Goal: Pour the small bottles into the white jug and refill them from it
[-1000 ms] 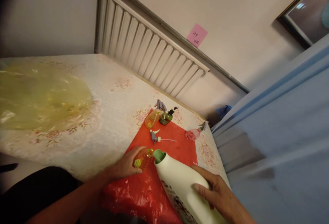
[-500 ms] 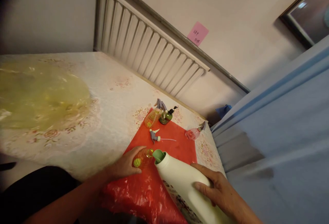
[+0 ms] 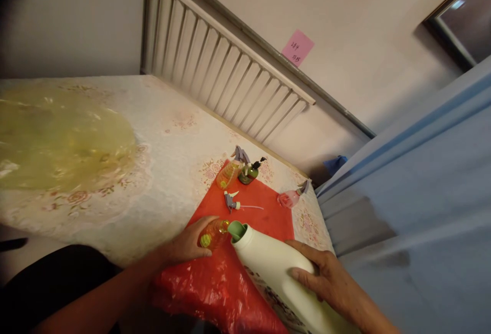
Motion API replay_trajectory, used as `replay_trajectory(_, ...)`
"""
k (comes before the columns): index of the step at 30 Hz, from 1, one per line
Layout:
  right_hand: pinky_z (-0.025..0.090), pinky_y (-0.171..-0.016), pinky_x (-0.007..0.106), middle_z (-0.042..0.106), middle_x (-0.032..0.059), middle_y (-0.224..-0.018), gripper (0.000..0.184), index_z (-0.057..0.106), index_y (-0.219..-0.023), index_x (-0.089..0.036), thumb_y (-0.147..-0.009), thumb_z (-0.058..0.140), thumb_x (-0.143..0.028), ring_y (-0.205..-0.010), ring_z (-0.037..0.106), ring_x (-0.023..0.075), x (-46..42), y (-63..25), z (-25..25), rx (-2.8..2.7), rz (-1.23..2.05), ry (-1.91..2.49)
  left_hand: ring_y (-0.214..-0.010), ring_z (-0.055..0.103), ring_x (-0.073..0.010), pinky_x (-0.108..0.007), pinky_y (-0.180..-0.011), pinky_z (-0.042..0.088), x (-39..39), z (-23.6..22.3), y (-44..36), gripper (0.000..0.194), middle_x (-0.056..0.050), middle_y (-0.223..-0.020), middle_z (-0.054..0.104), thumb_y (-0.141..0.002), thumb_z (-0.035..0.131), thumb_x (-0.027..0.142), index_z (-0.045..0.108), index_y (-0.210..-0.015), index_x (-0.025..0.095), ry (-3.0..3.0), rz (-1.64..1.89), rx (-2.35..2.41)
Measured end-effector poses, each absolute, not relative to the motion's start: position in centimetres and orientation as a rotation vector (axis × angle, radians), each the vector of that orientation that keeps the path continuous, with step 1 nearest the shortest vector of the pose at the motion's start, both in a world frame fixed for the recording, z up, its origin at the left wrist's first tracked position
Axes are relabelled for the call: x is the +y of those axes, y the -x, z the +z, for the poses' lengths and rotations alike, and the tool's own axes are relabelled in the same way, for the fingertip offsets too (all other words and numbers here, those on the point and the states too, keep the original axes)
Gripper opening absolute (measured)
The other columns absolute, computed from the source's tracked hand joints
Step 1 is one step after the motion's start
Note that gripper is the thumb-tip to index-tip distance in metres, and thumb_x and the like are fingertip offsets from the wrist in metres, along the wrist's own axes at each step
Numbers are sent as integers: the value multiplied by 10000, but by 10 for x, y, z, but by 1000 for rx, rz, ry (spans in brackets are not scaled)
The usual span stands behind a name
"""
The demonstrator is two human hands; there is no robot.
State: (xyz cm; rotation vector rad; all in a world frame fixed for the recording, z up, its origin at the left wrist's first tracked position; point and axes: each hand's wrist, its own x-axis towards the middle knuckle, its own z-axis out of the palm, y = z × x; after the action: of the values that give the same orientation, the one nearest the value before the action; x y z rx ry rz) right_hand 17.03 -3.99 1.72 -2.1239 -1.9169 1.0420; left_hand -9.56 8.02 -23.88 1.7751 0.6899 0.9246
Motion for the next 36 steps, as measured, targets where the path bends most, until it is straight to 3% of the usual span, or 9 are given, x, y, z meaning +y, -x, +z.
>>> replay_trajectory(20,378,-433,153,668,-19,-785,556,486,-1376,-264,-857,602,-429,-534,463,81,-33,-168,28,-1990,1043,2100,-1277,449,-289,-437,-1099,351,79,-241,96,869,-55,-1405,469,-602,717,175,343,-1380,270,-1784,921,696)
replay_trajectory(36,404,-440,166,704,1,-901,593,466,-1393,-276,-853,580,-493,-596,534,112,-30,-166,31,-1993,1049,2132,-1270,455,-280,-425,-1096,356,77,-238,97,855,-68,-1393,476,-608,728,175,351,-1372,251,-1781,904,704)
